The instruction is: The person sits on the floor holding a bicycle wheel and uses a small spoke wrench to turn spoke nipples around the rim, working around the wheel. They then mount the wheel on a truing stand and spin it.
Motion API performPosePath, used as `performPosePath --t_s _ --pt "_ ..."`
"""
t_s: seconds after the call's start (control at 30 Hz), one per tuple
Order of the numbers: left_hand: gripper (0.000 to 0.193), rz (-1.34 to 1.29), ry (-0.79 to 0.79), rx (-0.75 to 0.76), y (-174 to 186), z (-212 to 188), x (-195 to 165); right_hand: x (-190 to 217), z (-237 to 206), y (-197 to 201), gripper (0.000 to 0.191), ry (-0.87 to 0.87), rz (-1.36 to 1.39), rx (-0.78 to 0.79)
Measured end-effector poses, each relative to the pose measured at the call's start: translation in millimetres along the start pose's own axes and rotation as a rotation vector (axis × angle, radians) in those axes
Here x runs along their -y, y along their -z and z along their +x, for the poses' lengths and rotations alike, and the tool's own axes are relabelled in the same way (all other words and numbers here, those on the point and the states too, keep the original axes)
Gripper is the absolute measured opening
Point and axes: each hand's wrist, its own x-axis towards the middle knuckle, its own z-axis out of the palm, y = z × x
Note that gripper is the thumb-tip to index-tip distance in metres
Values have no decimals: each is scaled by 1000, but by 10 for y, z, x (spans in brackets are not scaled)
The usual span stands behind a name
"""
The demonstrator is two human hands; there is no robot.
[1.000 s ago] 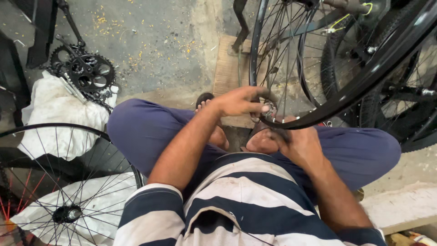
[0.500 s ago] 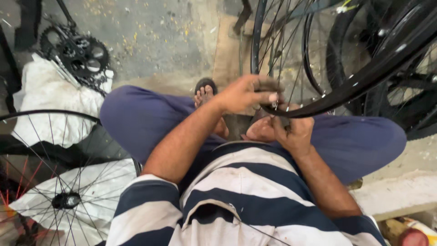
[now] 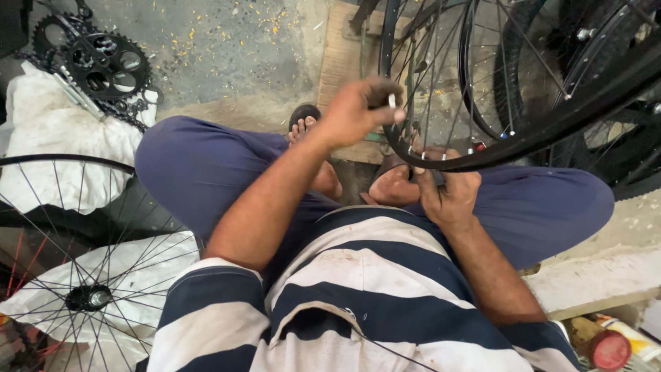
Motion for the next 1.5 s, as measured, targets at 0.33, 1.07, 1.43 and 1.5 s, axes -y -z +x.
performPosePath --t_s 0.33,1.07,1.43,1.5 --pt "47 -346 90 361 3 22 204 -81 -53 47 11 47 -49 -17" --pt "52 9 -27 321 173 81 -56 -136 28 -53 18 -37 -3 -97" --pt "51 -297 128 515 246 63 -247 -49 55 -63 18 -141 55 -172" --pt "52 -406 161 539 227 53 -260 -40 53 -48 19 -84 46 -195"
